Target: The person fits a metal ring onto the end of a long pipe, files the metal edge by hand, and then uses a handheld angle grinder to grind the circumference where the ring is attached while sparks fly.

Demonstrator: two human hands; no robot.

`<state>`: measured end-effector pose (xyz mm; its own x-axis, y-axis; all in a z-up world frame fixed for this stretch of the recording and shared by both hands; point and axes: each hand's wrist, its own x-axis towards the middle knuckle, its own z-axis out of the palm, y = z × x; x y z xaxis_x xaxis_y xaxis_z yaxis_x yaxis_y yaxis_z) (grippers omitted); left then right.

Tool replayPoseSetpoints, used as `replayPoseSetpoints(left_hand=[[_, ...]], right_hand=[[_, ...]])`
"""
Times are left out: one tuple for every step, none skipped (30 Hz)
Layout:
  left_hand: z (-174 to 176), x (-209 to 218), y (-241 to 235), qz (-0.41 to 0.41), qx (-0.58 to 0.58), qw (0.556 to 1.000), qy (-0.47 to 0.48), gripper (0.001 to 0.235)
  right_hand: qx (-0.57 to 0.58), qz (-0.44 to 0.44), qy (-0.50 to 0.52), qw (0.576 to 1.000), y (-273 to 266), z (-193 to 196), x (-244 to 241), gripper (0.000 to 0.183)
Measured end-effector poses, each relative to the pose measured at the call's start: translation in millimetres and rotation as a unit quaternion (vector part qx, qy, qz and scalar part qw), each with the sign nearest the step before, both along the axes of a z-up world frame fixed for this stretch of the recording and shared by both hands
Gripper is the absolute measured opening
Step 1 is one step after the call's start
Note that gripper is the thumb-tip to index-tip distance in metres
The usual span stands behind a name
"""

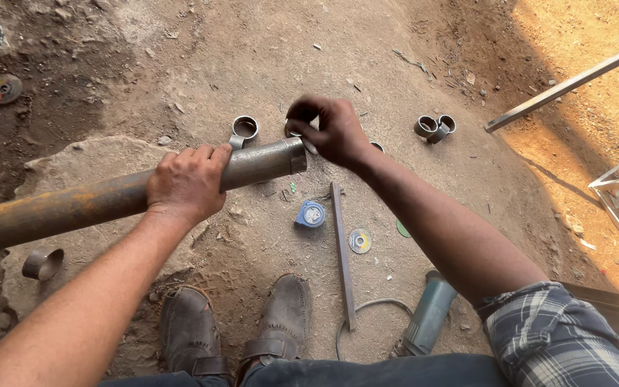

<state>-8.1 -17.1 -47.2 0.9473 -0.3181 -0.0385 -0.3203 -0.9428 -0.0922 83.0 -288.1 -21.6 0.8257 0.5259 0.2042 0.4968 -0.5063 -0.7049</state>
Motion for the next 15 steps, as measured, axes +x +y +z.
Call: replayPoseSetpoints(left_hand=[[3,-1,0,0.005,0.002,1.000,0.019,0.066],[6,-1,-1,0.010,0.004,0.999,0.039,0.070],[11,1,-3,0.024,0.004,0.997,0.072,0.080],[16,5,-6,0.038,0.003,0.994,0.105,0.091],[22,9,-11,0.053,0.002,0.989,0.137,0.102],[27,13,-16,0.056,-0.015,0.986,0.159,0.106],[32,17,-22,0.058,-0.033,0.981,0.184,0.110],[36,20,-29,0.059,-0.050,0.975,0.208,0.113],[39,23,-36,0.067,-0.070,0.971,0.218,0.114],[42,27,-44,0.075,-0.089,0.967,0.227,0.114],[45,31,-52,0.082,-0.108,0.963,0.233,0.114],[47,33,-57,0.086,-0.103,0.964,0.227,0.113],[48,37,-63,0.088,-0.100,0.966,0.220,0.113],[49,39,-68,0.090,-0.097,0.968,0.213,0.112],[50,39,-70,0.090,-0.095,0.969,0.211,0.111]], right_hand=[[0.015,-0.025,0.015,0.999,-3,-1,3,0.005],[0.030,-0.050,0.030,0.998,-7,-2,7,0.007],[0.046,-0.075,0.043,0.995,-10,-3,10,0.009],[0.044,-0.090,0.047,0.994,-14,-5,12,0.009],[0.040,-0.104,0.050,0.993,-18,-7,14,0.009],[0.036,-0.118,0.052,0.991,-23,-8,17,0.009],[0.045,-0.117,0.053,0.991,-28,-11,17,0.009],[0.054,-0.115,0.053,0.990,-34,-13,18,0.010],[0.067,-0.115,0.057,0.989,-37,-18,15,0.011],[0.054,-0.121,0.071,0.989,-40,-22,12,0.011],[0.042,-0.127,0.082,0.988,-44,-24,12,0.011],[0.030,-0.133,0.093,0.986,-46,-26,12,0.011],[0.039,-0.132,0.092,0.986,-50,-27,12,0.011],[0.047,-0.132,0.091,0.986,-54,-28,11,0.012],[0.056,-0.128,0.093,0.986,-56,-29,9,0.013]])
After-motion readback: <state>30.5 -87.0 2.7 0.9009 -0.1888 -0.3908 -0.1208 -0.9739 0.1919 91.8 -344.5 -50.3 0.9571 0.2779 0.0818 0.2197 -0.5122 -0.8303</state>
